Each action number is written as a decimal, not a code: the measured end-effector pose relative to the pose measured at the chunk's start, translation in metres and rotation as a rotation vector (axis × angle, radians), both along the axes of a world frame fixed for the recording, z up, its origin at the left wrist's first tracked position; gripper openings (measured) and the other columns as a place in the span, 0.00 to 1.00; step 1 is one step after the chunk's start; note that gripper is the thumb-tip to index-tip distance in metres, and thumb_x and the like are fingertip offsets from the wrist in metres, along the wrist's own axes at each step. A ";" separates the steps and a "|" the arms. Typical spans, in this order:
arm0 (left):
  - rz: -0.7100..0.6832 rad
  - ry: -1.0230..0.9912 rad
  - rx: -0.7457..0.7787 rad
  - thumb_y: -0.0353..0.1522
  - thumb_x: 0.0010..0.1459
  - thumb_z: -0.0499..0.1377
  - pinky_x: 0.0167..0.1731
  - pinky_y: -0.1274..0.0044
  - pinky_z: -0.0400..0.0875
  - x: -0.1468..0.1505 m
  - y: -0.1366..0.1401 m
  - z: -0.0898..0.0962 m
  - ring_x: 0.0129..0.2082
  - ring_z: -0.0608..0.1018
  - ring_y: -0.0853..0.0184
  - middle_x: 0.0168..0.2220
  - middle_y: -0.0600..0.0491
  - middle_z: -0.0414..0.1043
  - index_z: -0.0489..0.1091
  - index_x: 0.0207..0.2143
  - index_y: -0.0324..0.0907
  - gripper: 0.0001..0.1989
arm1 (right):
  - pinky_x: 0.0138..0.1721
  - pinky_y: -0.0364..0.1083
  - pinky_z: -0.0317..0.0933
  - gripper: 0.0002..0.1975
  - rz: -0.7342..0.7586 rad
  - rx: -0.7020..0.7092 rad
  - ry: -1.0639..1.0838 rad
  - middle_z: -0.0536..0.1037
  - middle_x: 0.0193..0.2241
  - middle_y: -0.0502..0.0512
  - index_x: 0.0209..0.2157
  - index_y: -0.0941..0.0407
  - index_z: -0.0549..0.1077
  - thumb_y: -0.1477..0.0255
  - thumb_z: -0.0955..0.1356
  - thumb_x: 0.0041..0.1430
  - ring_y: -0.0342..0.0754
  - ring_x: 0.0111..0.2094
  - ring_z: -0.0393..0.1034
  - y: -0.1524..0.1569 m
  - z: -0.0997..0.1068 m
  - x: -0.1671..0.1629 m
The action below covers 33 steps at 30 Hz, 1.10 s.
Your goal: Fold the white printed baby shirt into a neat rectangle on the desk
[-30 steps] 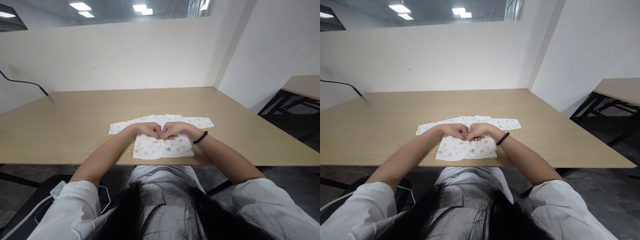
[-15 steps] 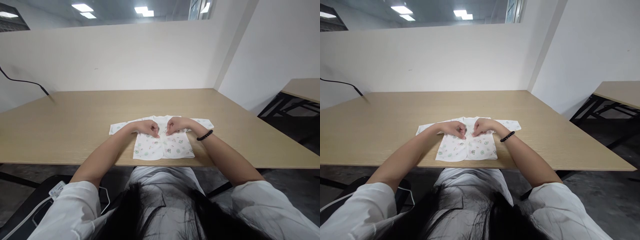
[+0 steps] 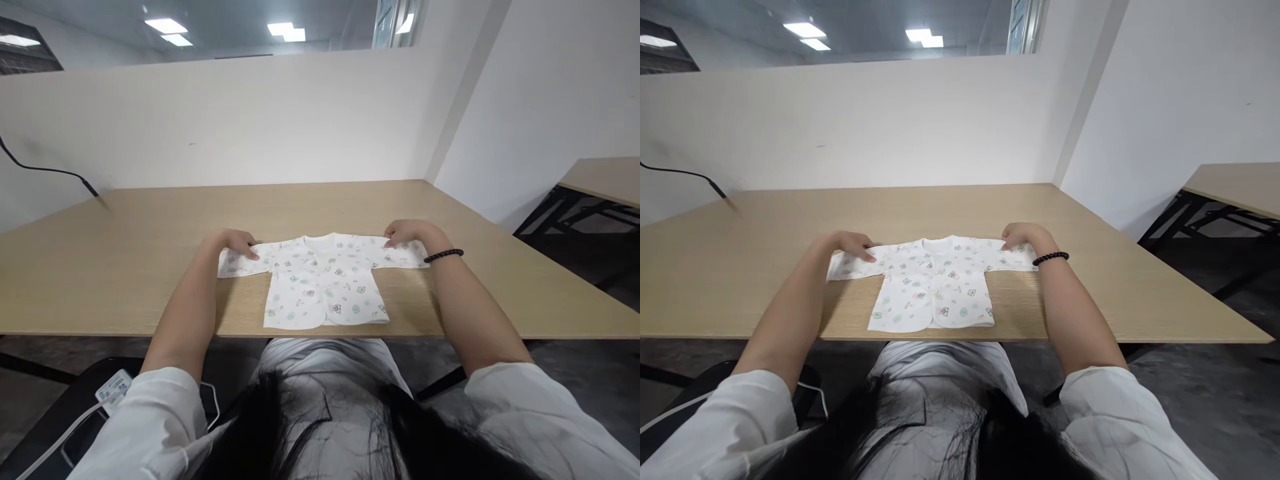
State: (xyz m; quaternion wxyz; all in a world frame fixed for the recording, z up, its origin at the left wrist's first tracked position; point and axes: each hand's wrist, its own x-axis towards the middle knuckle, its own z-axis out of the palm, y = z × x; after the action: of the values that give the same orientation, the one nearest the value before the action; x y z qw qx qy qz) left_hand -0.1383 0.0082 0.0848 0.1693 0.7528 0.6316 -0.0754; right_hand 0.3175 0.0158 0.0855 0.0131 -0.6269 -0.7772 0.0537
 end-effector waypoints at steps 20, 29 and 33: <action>0.025 -0.371 0.390 0.44 0.56 0.57 0.51 0.67 0.69 -0.003 -0.195 -0.041 0.52 0.74 0.54 0.52 0.47 0.73 0.73 0.45 0.48 0.17 | 0.49 0.56 0.66 0.14 0.156 -0.050 0.449 0.82 0.42 0.58 0.36 0.49 0.80 0.58 0.66 0.58 0.62 0.46 0.74 -0.177 -0.010 0.047; 0.639 -0.063 0.643 0.55 0.60 0.46 0.51 0.49 0.64 -0.014 -0.216 -0.058 0.53 0.71 0.37 0.50 0.32 0.71 0.72 0.44 0.41 0.30 | 0.41 0.62 0.67 0.24 -0.503 0.252 0.173 0.79 0.42 0.71 0.38 0.55 0.76 0.51 0.60 0.62 0.70 0.43 0.74 -0.187 -0.055 0.062; 0.627 0.056 0.564 0.54 0.60 0.44 0.46 0.51 0.67 -0.008 -0.214 -0.060 0.49 0.73 0.36 0.45 0.31 0.73 0.71 0.38 0.40 0.29 | 0.39 0.61 0.65 0.20 -0.533 0.177 0.037 0.78 0.37 0.72 0.34 0.56 0.73 0.59 0.57 0.65 0.69 0.42 0.74 -0.177 -0.067 0.053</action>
State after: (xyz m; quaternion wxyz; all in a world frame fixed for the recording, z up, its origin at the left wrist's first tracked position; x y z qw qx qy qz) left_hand -0.1467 -0.2054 0.0245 -0.0461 0.5385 0.8304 0.1350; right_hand 0.3710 -0.1610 0.0188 0.0956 -0.8044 -0.5864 -0.0085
